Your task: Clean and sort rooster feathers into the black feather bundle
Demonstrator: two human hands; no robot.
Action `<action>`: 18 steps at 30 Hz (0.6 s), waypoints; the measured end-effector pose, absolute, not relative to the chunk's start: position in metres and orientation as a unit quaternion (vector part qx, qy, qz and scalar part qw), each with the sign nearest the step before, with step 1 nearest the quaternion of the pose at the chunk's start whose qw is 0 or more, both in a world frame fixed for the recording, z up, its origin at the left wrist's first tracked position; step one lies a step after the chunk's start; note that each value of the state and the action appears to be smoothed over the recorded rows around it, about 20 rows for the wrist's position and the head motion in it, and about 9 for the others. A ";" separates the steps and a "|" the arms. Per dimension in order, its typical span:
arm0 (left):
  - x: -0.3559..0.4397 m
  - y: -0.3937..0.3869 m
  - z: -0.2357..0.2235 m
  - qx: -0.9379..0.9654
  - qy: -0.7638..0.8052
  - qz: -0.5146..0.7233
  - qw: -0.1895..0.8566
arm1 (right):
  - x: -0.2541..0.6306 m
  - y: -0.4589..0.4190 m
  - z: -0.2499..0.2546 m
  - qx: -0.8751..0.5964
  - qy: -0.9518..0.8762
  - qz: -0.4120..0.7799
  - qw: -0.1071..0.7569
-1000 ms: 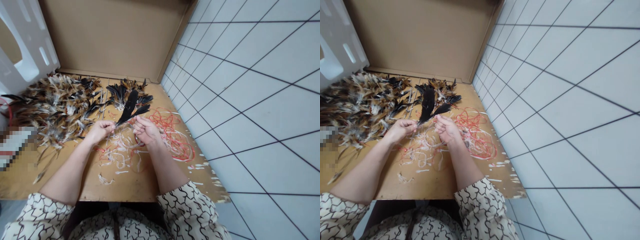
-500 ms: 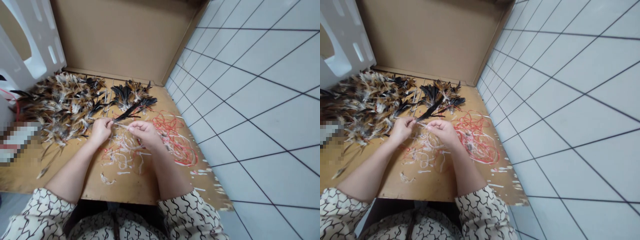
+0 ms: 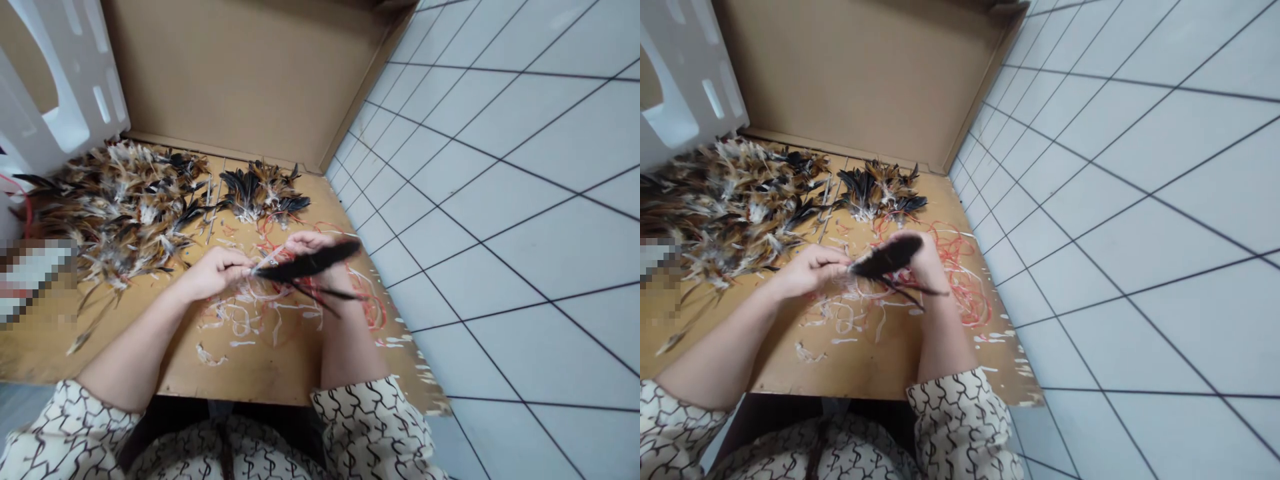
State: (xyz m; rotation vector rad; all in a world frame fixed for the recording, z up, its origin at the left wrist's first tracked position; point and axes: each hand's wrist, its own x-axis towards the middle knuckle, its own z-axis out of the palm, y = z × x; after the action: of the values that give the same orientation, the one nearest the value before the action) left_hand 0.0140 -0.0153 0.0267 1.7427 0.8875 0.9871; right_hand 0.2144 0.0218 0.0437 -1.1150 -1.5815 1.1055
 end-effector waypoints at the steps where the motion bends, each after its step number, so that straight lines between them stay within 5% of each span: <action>1: 0.014 -0.014 0.025 0.662 0.368 0.433 0.489 | 0.210 0.024 0.038 -0.448 -0.637 0.456 0.432; 4: 0.012 -0.007 0.019 0.537 0.425 0.519 0.511 | 0.190 0.021 0.027 -0.457 -0.676 0.462 0.345; 8: 0.008 0.001 0.014 0.508 0.563 0.524 0.388 | 0.167 -0.001 0.029 -0.396 -0.736 0.471 0.284; 13: 0.011 -0.002 0.015 0.701 0.608 0.347 0.136 | 0.165 -0.016 0.045 -0.353 -0.745 0.456 0.334; 18: 0.014 -0.010 0.021 0.849 0.434 0.233 0.192 | 0.190 0.001 0.046 -0.395 -0.707 0.430 0.399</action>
State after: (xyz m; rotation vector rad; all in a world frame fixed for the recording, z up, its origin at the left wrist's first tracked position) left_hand 0.0141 -0.0097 0.0206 2.3825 1.2181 0.6530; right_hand 0.1898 0.0013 0.0463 -0.9991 -1.7889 1.0883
